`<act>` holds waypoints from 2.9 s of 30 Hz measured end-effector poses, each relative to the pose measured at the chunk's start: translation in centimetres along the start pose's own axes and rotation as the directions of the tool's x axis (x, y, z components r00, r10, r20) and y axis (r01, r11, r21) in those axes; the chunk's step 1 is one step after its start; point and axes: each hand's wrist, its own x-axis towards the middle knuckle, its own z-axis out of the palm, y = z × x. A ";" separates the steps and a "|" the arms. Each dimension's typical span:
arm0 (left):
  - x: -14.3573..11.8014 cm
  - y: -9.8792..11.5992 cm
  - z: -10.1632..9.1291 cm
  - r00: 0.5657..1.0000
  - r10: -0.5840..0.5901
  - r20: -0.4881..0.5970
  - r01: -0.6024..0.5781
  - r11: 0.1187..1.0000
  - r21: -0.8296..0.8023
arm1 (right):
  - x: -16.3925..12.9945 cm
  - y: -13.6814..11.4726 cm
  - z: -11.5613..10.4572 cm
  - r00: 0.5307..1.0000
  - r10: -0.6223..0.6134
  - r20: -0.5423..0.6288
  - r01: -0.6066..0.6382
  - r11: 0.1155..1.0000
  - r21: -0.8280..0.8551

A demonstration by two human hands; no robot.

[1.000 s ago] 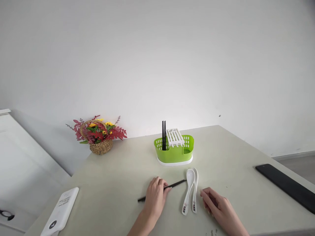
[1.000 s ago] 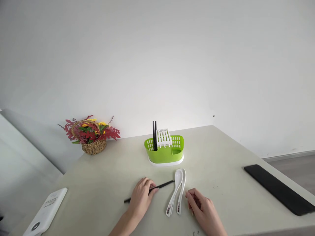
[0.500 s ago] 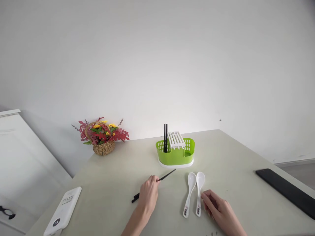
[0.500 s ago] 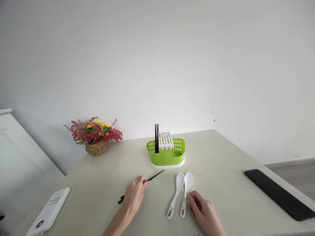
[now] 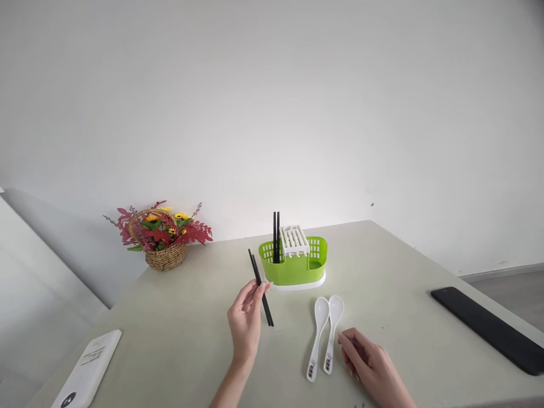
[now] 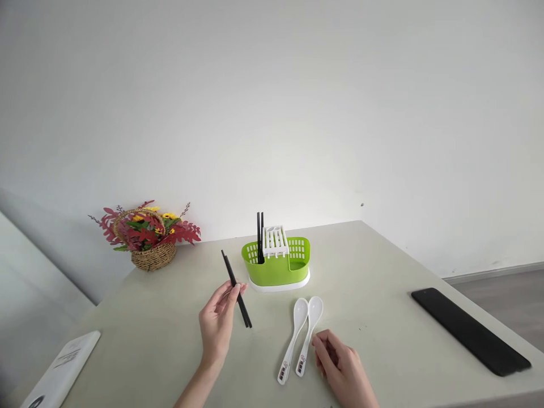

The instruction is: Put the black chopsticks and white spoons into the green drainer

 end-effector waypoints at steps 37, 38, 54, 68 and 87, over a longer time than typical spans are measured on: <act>2.2 -2.8 -2.1 0.966 0.219 0.136 -0.247 0.938 0.245 | 0.0 0.6 -0.2 0.999 0.050 0.014 -0.048 0.995 -0.090; 2.3 -2.8 -2.1 0.966 0.219 0.141 -0.248 0.938 0.244 | 0.0 0.6 -0.3 0.998 0.055 0.021 -0.053 0.995 -0.089; 4.7 -3.4 -1.6 0.969 0.222 0.109 -0.240 0.951 0.195 | 0.2 0.6 -0.5 0.992 0.118 0.044 -0.112 0.987 -0.116; 5.8 -7.1 -2.9 0.988 -0.146 0.046 0.149 0.987 -0.064 | 1.2 0.7 -0.4 0.989 0.105 0.108 -0.106 0.994 -0.003; 5.8 -7.9 -3.7 0.882 -0.427 0.198 0.465 0.727 -0.505 | 9.7 -7.5 10.5 0.926 -0.260 0.273 0.350 0.864 -0.363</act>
